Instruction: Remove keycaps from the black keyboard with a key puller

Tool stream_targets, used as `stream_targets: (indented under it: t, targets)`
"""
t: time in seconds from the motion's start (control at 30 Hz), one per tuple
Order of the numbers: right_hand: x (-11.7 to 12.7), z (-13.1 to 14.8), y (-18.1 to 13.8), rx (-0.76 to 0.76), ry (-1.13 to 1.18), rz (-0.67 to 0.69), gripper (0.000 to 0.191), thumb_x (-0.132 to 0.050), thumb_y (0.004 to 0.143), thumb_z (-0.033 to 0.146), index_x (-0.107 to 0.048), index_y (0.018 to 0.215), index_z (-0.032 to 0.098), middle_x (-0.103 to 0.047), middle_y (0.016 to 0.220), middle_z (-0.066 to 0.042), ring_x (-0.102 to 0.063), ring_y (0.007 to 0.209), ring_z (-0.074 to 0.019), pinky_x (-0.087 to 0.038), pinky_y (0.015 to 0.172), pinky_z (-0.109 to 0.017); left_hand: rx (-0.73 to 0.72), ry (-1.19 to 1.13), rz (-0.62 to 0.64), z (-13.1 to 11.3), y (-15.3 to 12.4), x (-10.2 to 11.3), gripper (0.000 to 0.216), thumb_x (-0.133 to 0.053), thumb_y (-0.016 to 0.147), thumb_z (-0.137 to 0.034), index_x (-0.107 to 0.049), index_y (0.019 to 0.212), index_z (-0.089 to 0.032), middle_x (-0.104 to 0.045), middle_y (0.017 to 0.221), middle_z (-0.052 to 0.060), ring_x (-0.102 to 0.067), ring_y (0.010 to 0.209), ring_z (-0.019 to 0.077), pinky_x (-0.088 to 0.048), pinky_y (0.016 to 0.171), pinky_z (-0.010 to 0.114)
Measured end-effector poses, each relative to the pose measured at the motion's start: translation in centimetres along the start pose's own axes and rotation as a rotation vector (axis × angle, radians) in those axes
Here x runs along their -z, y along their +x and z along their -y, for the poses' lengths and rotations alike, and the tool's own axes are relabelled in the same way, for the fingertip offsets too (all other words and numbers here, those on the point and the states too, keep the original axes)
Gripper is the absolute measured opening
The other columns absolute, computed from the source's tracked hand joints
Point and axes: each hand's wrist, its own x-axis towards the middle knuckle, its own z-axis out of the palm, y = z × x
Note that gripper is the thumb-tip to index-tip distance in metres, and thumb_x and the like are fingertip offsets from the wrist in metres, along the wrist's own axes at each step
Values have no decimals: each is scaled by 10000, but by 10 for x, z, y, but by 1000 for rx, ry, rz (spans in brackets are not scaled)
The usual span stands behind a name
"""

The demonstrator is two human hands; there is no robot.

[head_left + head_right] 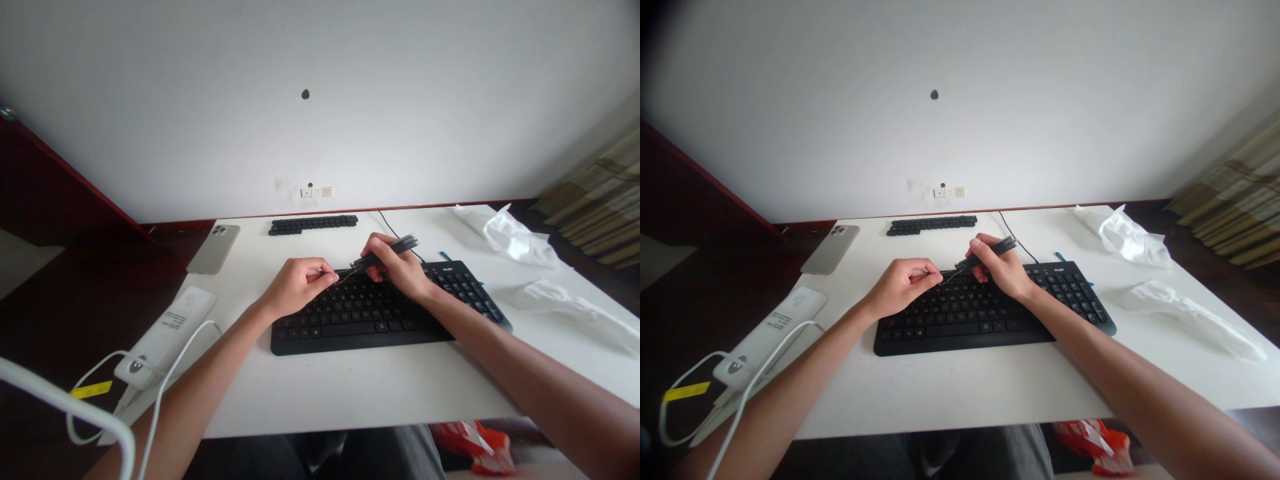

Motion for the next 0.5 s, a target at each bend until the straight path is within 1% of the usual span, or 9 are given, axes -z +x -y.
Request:
stream_targets:
  t: [0.1, 0.3, 0.4, 0.5]
  targets:
    - [0, 2, 0, 19, -44, -14, 503, -618, 956, 672, -613, 800, 193, -569, 532, 13, -508, 474, -118, -398, 481, -250, 3, -4, 10, -1, 0, 1, 294, -666, 965, -433, -723, 861, -164, -611, 684, -34, -451, 564, 74, -351, 553, 204]
    - [-1, -6, 0, -29, 44, 13, 477, -609, 973, 644, -626, 815, 195, -580, 532, 7, -523, 474, -134, -413, 476, -263, -6, 63, -15, 3, 2, -1, 287, -660, 966, -427, -734, 869, -167, -616, 687, -27, -458, 579, 87, -347, 564, 213]
    - [-1, -5, 1, -25, 26, -12, 475, -601, 976, 642, -622, 813, 196, -575, 527, 10, -513, 471, -132, -396, 474, -262, -4, 155, -23, 4, 2, 2, 357, -642, 972, -492, -736, 837, -176, -594, 657, -30, -438, 578, 94, -334, 563, 222]
    - [1, 0, 1, 22, -87, -55, 460, -604, 982, 612, -616, 790, 193, -551, 521, 19, -476, 472, -117, -367, 489, -262, 25, 277, -7, 2, 1, 6, 460, -612, 973, -565, -721, 742, -182, -535, 587, -36, -394, 555, 98, -303, 544, 234]
